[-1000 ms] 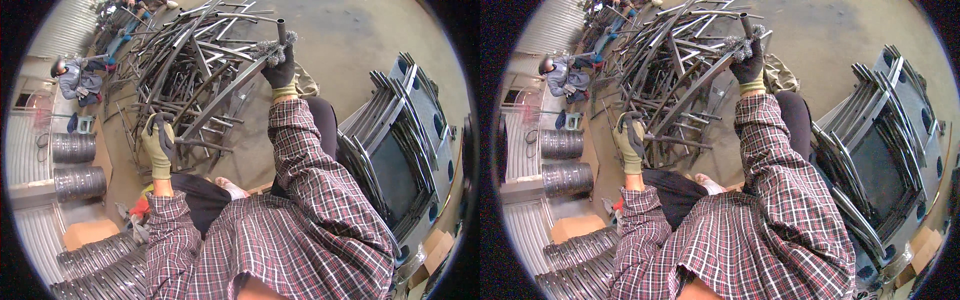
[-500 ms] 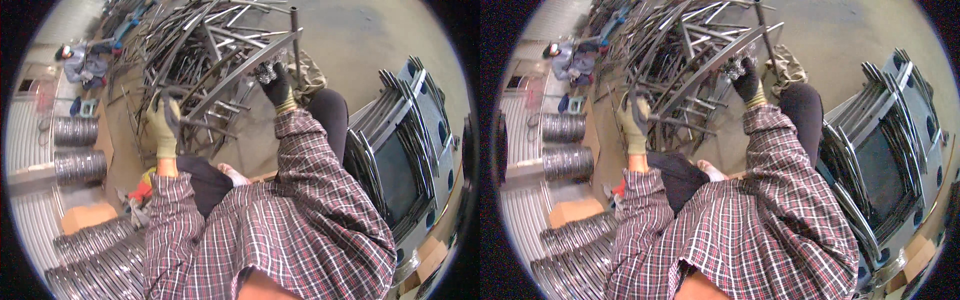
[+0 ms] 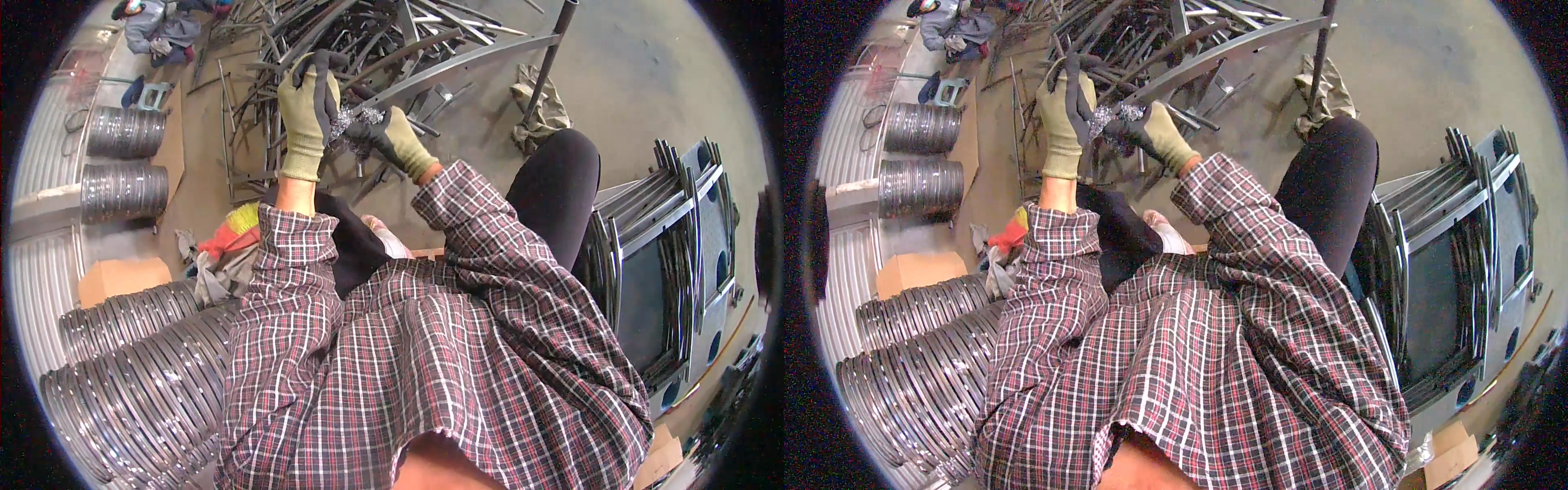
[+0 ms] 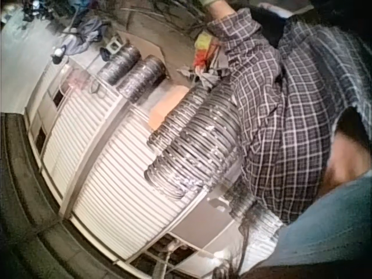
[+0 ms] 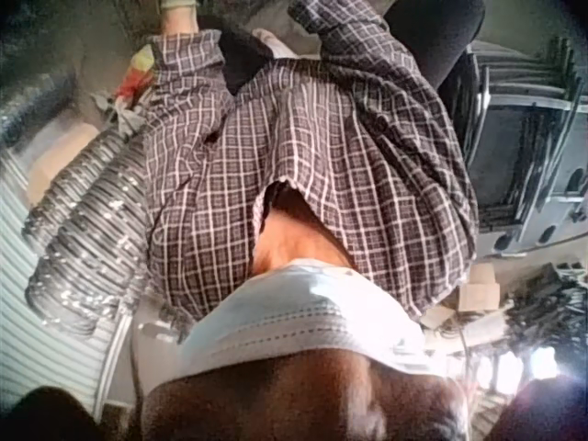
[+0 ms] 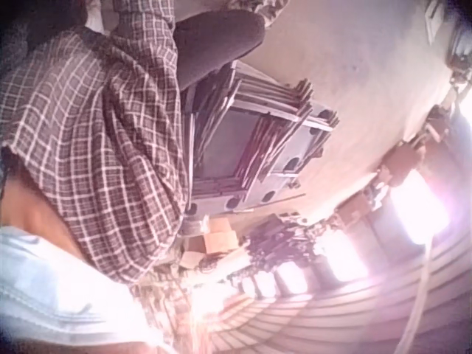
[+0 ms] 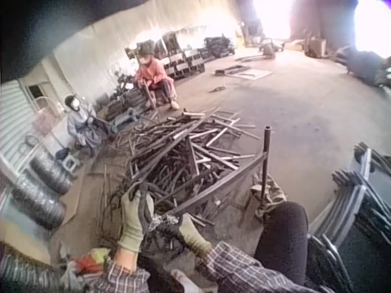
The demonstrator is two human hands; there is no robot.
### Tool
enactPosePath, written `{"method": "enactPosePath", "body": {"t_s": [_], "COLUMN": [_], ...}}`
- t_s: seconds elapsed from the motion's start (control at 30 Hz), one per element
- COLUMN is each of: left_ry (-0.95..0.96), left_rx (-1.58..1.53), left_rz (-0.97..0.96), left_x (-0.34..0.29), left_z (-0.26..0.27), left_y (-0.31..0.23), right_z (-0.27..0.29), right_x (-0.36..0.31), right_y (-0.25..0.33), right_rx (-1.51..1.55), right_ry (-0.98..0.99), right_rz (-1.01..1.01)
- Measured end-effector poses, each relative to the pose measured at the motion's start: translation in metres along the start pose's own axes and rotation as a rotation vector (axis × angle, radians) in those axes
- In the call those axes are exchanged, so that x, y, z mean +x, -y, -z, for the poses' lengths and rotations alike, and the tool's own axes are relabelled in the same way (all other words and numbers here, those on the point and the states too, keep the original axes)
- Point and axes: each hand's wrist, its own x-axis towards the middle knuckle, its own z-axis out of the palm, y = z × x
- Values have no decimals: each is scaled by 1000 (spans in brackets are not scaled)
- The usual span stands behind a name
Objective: Cleaning and scrubbing metal frame components using a wire brush and a cloth.
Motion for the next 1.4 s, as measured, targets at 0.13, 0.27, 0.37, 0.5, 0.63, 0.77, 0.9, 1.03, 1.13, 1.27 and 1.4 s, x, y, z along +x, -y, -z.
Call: {"method": "enactPosePath", "body": {"t_s": [0.13, 0.27, 0.37, 0.5, 0.63, 0.77, 0.9, 1.03, 1.13, 1.27, 1.4], "left_ry": [73, 17, -9, 48, 25, 73, 108, -4, -20, -129, -125], "left_rx": [101, 131, 166, 156, 180, 252, 31, 116, 149, 18, 334], "left_rz": [-2, 6, -42, -19, -21, -57, 43, -112, -70, -69, -339], "left_x": [-2, 8, -1, 4, -6, 2, 11, 5, -3, 5, -5], "left_z": [-10, -15, -9, 1, -18, -3, 3, -13, -6, -5, -21], "left_y": [-6, 1, -10, -7, -9, -6, -2, -11, -10, 8, 2], "right_z": [18, 59, 60, 39, 20, 33, 110, 159, 152, 188, 224], "right_x": [7, 14, -19, -16, 3, 4, -27, -74, -70, -64, -74], "right_y": [-22, -69, -59, -9, -23, -28, -134, -161, -111, -29, 93], "right_rx": [-251, -261, 161, -84, -125, -288, -973, -1126, -1345, -1072, -980], "right_ry": [-178, -253, -304, -138, -89, -56, -223, -152, -298, -713, -1082], "right_rz": [229, 133, -59, 194, 250, 189, -86, -491, -226, -2, 385]}}
